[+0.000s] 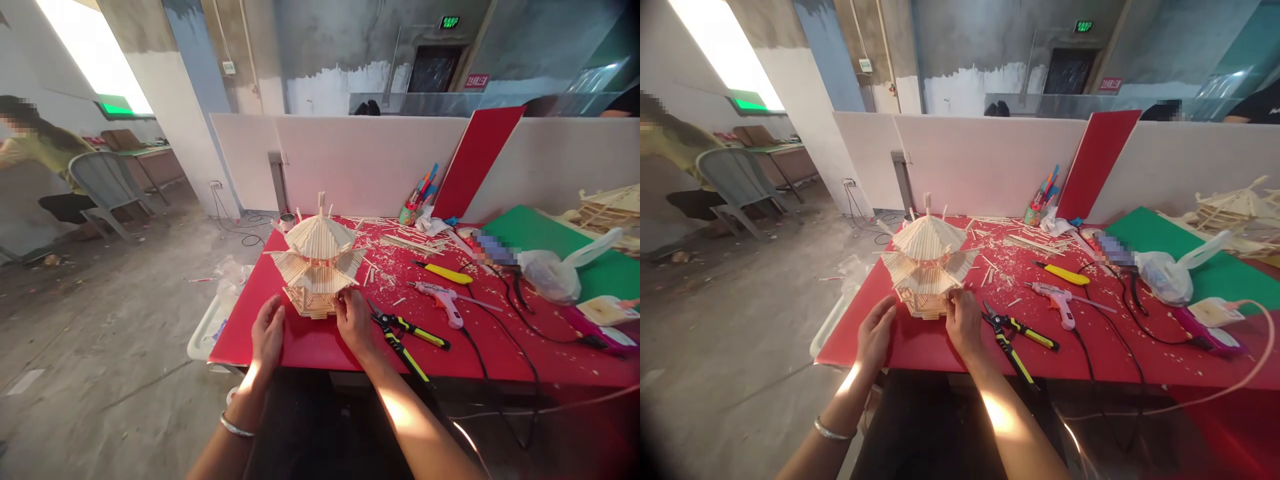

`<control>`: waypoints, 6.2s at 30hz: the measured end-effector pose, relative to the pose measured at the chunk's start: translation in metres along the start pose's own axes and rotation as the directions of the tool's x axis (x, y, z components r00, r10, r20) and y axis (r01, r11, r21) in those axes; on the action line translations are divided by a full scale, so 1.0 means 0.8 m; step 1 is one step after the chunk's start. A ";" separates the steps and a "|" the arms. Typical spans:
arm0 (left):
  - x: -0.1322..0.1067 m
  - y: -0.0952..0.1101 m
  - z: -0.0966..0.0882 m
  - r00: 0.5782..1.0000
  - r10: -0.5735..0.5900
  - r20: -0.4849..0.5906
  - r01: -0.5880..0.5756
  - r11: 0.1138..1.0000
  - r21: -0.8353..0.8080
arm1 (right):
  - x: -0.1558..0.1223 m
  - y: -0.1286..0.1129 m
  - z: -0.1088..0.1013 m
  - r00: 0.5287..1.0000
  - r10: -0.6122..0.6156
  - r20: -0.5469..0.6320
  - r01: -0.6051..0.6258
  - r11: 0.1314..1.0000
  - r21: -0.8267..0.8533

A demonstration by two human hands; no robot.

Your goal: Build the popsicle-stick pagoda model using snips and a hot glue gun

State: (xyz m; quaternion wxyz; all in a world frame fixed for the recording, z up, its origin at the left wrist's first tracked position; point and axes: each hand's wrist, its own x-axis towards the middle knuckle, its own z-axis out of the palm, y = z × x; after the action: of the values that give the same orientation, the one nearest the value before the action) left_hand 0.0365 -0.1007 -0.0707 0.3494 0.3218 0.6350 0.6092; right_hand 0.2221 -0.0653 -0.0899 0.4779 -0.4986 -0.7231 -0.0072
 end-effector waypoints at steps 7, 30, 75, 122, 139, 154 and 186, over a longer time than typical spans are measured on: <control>-0.008 -0.009 0.003 0.960 0.275 0.062 -0.281 0.939 0.199 | 0.001 0.002 0.013 0.999 -0.001 0.046 0.001 1.000 -0.016; 0.002 -0.035 0.010 0.783 0.569 0.249 -0.607 0.615 0.504 | -0.028 -0.009 -0.024 0.968 0.208 0.138 -0.213 0.977 0.023; -0.004 -0.021 0.015 0.790 0.547 0.277 -0.600 0.596 0.533 | -0.014 -0.023 -0.018 0.931 0.190 0.312 -0.146 0.976 -0.159; -0.023 -0.006 -0.005 0.833 0.531 0.158 -0.552 0.771 0.318 | -0.004 -0.015 -0.105 0.878 0.214 0.429 -0.170 0.976 -0.138; -0.021 -0.008 0.004 0.824 0.542 0.162 -0.558 0.729 0.397 | 0.044 0.132 -0.158 0.716 0.486 0.500 -0.245 0.847 -0.472; -0.053 -0.001 0.009 0.847 0.212 0.488 -0.390 0.871 0.299 | -0.006 0.017 -0.102 0.832 0.111 0.544 -0.185 0.979 0.083; -0.017 -0.015 0.011 0.790 0.402 0.464 -0.614 0.508 0.604 | -0.018 -0.032 -0.019 0.888 0.166 0.428 -0.113 0.983 -0.146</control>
State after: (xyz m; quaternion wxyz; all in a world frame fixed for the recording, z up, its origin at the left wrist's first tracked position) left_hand 0.0514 -0.1076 -0.0822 0.0760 0.6841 0.6456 0.3307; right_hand 0.2143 -0.0962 -0.0799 0.2722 -0.5653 -0.7726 0.0972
